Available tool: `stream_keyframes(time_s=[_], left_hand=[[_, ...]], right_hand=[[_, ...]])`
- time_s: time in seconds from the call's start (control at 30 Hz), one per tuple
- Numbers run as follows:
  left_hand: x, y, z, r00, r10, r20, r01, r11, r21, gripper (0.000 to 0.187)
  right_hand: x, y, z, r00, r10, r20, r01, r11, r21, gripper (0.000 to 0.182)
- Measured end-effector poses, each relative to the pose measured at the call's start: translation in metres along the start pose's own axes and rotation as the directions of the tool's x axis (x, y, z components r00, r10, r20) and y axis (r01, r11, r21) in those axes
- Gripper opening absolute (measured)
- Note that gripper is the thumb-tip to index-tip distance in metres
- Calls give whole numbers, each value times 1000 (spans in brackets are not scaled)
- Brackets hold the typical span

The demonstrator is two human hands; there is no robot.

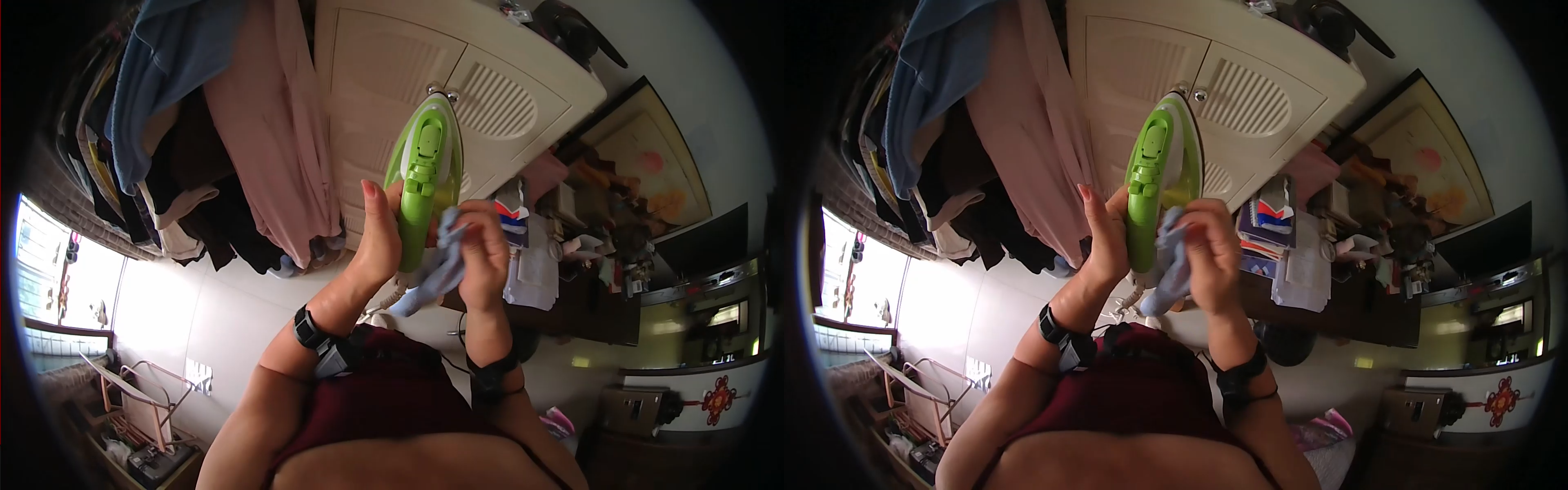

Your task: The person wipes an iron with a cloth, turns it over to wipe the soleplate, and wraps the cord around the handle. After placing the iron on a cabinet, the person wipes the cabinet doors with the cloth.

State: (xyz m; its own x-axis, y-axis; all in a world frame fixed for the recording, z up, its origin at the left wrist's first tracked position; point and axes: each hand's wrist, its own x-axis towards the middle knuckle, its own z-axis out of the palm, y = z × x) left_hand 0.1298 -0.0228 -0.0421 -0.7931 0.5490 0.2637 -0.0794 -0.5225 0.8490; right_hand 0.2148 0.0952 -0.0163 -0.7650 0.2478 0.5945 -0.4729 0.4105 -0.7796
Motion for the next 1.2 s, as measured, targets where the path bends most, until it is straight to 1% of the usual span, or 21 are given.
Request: stream_keyframes(time_s=[0.07, 0.1, 0.17, 0.2, 0.27, 0.3, 0.37, 0.43, 0.47, 0.5, 0.57, 0.6, 0.63, 0.73, 0.87, 0.97, 1.03, 1.07, 1.13, 1.17, 1.2], left_hand=[[-1, 4, -3, 993, -63, 101, 72, 993, -92, 97], [-1, 5, -2, 994, -53, 94, 63, 992, -111, 92], [-1, 6, 2, 996, -33, 82, 45, 988, -150, 83], [-1, 6, 2, 996, -34, 80, 42, 994, -103, 75], [-2, 9, 4, 996, -36, 79, 36, 999, -5, 60], [-1, 11, 6, 992, -81, 91, 89, 993, -79, 36], [-2, 13, 8, 991, -81, 103, 77, 996, 40, 32], [-2, 10, 6, 989, -80, 124, 64, 990, 126, 29], [-3, 10, 6, 989, -47, 143, 26, 989, 143, 30], [-3, 11, 6, 986, -13, 163, -13, 987, 159, 31], [-3, 8, 4, 977, 38, 209, -73, 984, 164, 35], [-4, 11, 3, 976, 22, 219, -59, 985, 162, 35], [-5, 15, 3, 974, 7, 228, -44, 986, 159, 35], [-8, 20, 0, 965, -46, 260, 11, 991, 134, 34], [-9, 14, -3, 958, -78, 278, 49, 993, 109, 32], [-10, 16, -1, 969, -77, 236, 57, 994, 89, 29], [-10, 22, 1, 975, -18, 223, 11, 999, 33, 28], [-9, 24, 2, 977, 12, 215, -13, 1000, 5, 27], [-6, 25, 3, 976, 15, 216, -27, 998, 51, 26], [-4, 26, 3, 975, 28, 222, -46, 996, 75, 25], [-3, 27, 4, 972, 40, 233, -66, 993, 102, 25]], right_hand=[[4, -1, 0, 988, 113, -105, -78, 953, 293, 16], [6, 1, -2, 986, 124, -114, -78, 937, 341, 16], [13, -1, -4, 978, 124, -167, -74, 958, 277, 17], [17, -3, -5, 973, 123, -194, -74, 967, 245, 17], [26, -6, -7, 981, 75, -181, -43, 984, 174, 19], [31, -8, -6, 982, 54, -180, -30, 990, 136, 19], [39, -14, -4, 987, -12, -162, 23, 997, 67, 19], [46, -20, -7, 988, -148, -35, 139, 974, -178, 18], [48, -23, -8, 979, -200, 42, 204, 935, -290, 18], [50, -26, -7, 977, -188, 100, 209, 932, -296, 20], [57, -26, -9, 915, -328, 233, 399, 820, -411, 25], [61, -25, -11, 871, -385, 304, 488, 745, -454, 28], [64, -25, -15, 862, -373, 343, 497, 752, -432, 34], [68, -12, -23, 828, -386, 408, 517, 806, -288, 30], [64, -10, -23, 853, -372, 365, 494, 801, -338, 24], [58, -3, -30, 877, -364, 314, 469, 788, -398, 20], [51, 17, -40, 901, -322, 289, 425, 784, -452, 19], [48, 21, -43, 926, -323, 195, 376, 834, -404, 18], [40, 21, -47, 955, -296, 10, 286, 915, -286, 16], [41, 19, -49, 950, -309, -42, 293, 931, -216, 18], [41, 13, -47, 949, -309, -56, 293, 936, -196, 20]])
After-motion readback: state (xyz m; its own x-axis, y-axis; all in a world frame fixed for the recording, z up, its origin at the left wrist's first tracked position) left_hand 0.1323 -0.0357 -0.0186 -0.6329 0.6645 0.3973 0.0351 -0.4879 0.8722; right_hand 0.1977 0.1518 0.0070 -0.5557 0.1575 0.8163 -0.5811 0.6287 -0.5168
